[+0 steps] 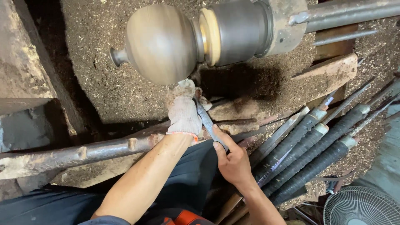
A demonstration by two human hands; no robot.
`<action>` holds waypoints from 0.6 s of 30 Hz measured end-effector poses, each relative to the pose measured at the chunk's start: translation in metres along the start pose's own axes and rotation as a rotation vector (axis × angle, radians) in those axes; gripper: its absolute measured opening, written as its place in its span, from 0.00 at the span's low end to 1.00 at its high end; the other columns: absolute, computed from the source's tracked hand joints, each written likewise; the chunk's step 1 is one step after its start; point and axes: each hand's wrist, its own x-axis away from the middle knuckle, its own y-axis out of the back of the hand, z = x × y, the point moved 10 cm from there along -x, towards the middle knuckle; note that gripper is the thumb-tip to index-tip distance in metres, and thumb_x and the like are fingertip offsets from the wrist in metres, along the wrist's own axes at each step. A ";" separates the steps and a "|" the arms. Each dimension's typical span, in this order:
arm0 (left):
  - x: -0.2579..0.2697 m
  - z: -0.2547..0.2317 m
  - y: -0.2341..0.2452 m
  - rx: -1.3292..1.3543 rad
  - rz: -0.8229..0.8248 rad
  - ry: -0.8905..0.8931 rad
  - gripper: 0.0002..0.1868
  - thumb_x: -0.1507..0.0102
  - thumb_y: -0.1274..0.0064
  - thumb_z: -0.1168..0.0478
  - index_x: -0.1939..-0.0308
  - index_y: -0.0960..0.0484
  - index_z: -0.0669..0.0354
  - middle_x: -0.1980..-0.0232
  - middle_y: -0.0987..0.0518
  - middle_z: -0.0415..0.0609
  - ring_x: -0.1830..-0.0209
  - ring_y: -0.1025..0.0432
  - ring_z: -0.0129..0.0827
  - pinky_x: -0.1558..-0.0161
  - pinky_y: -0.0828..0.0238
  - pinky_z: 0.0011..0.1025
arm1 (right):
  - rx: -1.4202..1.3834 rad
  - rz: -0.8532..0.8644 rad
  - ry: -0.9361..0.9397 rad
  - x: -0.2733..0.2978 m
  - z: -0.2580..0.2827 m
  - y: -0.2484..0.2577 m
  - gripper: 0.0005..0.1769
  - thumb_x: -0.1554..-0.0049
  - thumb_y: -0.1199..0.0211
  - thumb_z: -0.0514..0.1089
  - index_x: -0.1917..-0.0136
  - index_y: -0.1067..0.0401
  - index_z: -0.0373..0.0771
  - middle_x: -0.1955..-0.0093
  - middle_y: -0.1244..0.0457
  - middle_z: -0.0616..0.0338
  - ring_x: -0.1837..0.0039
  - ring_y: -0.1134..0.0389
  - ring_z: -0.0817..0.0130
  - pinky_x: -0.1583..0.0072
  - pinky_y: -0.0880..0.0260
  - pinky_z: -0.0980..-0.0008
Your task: The person shapes a wooden vase on a lathe using a chisel and then smooths the surface with an angle grinder. They refine the neck and body of the vase while it spins, then switch to a power tool to finish the surface.
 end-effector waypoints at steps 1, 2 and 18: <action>-0.006 0.005 0.001 0.116 -0.137 -0.058 0.16 0.31 0.51 0.51 0.52 0.15 0.58 0.53 0.16 0.61 0.52 0.23 0.56 0.54 0.27 0.46 | -0.025 0.079 -0.214 0.001 -0.021 -0.007 0.25 0.38 0.38 0.40 0.27 0.28 0.45 0.36 0.26 0.58 0.61 0.30 0.51 0.56 0.29 0.62; -0.007 0.004 0.002 0.116 -0.139 -0.060 0.16 0.31 0.51 0.51 0.52 0.15 0.58 0.53 0.16 0.61 0.52 0.23 0.56 0.54 0.27 0.46 | -0.026 0.078 -0.212 0.000 -0.028 -0.008 0.25 0.38 0.38 0.40 0.27 0.28 0.45 0.36 0.26 0.58 0.61 0.30 0.51 0.56 0.29 0.62; 0.003 -0.002 -0.014 0.769 0.150 0.265 0.26 0.28 0.63 0.50 0.58 0.15 0.66 0.62 0.15 0.55 0.64 0.20 0.39 0.64 0.22 0.37 | -0.008 0.133 -0.081 -0.025 0.008 0.042 0.26 0.41 0.41 0.42 0.29 0.30 0.49 0.31 0.31 0.57 0.52 0.32 0.68 0.52 0.31 0.67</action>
